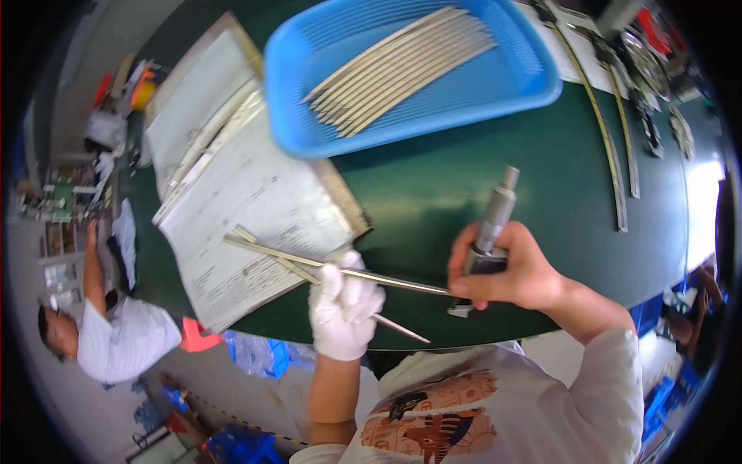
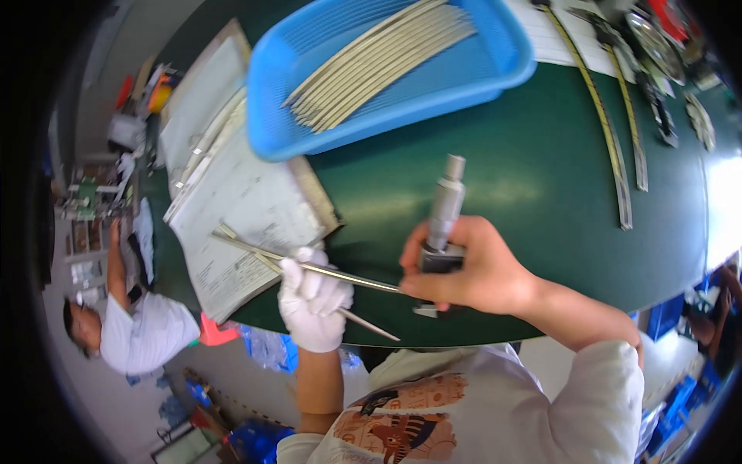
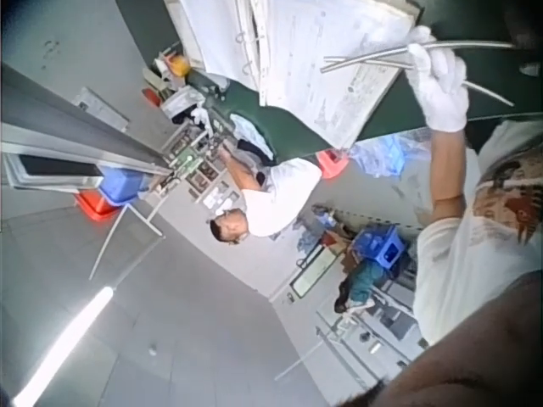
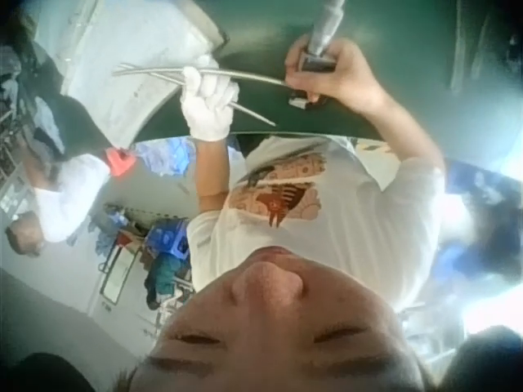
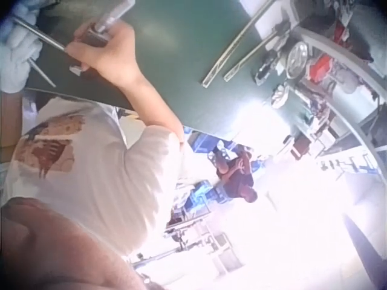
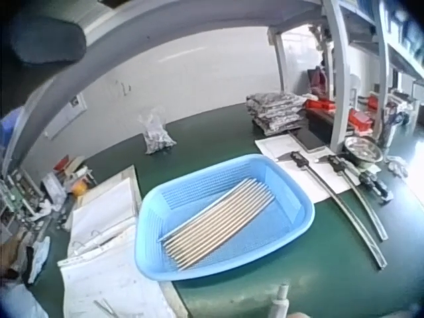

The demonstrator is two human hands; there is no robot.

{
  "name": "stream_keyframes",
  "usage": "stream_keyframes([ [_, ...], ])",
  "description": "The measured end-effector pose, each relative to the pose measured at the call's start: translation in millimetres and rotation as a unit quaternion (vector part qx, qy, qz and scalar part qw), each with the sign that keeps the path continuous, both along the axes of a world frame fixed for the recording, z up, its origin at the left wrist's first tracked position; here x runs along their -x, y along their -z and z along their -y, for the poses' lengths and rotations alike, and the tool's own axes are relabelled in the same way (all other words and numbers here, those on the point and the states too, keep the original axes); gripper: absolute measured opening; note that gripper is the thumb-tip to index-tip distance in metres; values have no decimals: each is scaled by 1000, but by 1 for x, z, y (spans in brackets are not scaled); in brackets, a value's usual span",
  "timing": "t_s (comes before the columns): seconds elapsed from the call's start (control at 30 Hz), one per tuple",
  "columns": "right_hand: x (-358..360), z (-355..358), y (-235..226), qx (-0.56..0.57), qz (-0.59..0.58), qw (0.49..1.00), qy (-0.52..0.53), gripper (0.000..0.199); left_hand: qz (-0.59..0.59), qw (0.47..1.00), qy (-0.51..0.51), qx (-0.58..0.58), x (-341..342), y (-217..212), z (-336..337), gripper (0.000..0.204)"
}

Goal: Measuring the diameter of metal rods using a digital micrometer at a quality control station.

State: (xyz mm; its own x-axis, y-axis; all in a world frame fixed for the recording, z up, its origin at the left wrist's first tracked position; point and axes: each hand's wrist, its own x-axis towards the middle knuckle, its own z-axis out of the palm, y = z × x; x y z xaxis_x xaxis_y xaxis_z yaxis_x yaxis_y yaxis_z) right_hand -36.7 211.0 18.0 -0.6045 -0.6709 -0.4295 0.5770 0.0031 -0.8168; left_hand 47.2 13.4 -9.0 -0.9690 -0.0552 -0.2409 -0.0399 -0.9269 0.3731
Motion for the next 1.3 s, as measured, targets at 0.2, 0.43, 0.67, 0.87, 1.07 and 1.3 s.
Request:
stream_keyframes([
  [0.2, -5, 2, 3, 5, -43, 999, -25, 17, -9, 1000, -20, 0, 8, 4, -5, 29],
  [0.43, 0, 6, -4, -38, -22, 999, -32, 15, 40, 983, -78, 161, 4, -3, -7, 24],
  [0.67, -1, 2, 4, 0, -1, 999, 52, 17, 27, 978, -94, 187, 0, -4, -9, 24],
  [0.87, 5, -5, 10, 173, 172, 963, 117, 44, 16, 976, -101, 192, -5, -2, -9, 25],
  [1.07, 8, -7, 16, 191, 213, 955, 77, 67, -23, 982, -81, 167, -4, -1, -6, 25],
  [1.3, 9, -6, 15, 193, 211, 955, 84, 65, -13, 984, -58, 167, -3, -2, -6, 25],
])
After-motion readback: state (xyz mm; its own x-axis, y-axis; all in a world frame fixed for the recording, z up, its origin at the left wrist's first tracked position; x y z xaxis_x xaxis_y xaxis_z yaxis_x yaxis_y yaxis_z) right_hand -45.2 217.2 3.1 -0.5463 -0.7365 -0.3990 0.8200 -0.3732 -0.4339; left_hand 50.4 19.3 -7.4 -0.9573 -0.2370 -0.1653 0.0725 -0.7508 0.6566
